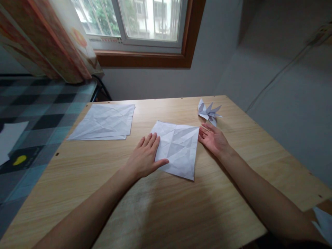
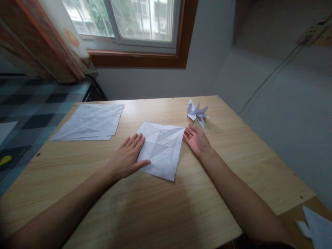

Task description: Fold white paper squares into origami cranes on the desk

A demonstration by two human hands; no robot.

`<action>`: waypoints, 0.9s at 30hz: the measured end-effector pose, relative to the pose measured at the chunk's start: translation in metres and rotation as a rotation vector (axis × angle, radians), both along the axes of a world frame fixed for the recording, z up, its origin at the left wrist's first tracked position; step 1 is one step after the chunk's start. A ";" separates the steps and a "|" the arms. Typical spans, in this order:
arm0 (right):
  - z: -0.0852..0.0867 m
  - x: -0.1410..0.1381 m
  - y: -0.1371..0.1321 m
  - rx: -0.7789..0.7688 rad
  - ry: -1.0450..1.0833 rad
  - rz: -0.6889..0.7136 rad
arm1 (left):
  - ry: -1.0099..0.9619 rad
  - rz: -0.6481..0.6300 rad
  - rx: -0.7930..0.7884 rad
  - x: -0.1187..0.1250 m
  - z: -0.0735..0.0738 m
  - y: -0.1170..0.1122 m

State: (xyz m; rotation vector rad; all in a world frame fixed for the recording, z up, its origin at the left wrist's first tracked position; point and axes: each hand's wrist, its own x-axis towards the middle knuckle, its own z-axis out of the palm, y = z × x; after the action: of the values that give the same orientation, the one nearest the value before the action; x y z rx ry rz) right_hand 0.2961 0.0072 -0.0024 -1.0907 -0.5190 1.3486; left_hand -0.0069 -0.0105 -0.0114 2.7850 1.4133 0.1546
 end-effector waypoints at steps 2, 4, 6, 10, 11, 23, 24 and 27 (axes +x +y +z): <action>0.002 -0.007 -0.004 0.021 0.000 0.065 | -0.004 0.003 0.004 0.001 0.000 0.000; 0.002 -0.019 -0.010 0.059 -0.066 0.161 | -0.015 0.005 0.014 0.001 0.000 -0.001; 0.002 -0.032 -0.018 0.084 -0.120 0.244 | -0.028 0.008 0.015 0.001 0.001 -0.001; 0.000 -0.052 -0.030 0.052 -0.139 0.310 | -0.103 0.010 -0.006 -0.001 0.001 0.001; 0.000 -0.054 -0.031 0.066 -0.151 0.283 | -0.142 0.013 -0.007 -0.001 0.001 0.002; 0.036 -0.021 -0.037 0.739 -0.754 -0.090 | -0.623 0.163 -0.011 -0.012 -0.002 0.018; 0.037 -0.019 -0.037 0.765 -0.756 0.077 | -0.641 0.170 -0.002 -0.013 -0.003 0.019; 0.026 -0.010 -0.030 0.751 -0.786 0.437 | -0.676 0.170 0.044 -0.018 -0.005 0.023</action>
State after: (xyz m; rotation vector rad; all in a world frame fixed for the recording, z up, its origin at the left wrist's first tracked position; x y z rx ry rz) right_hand 0.2857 -0.0225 0.0235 -0.8470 -1.7639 0.8782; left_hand -0.0250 0.0126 -0.0165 2.2702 1.4369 1.0204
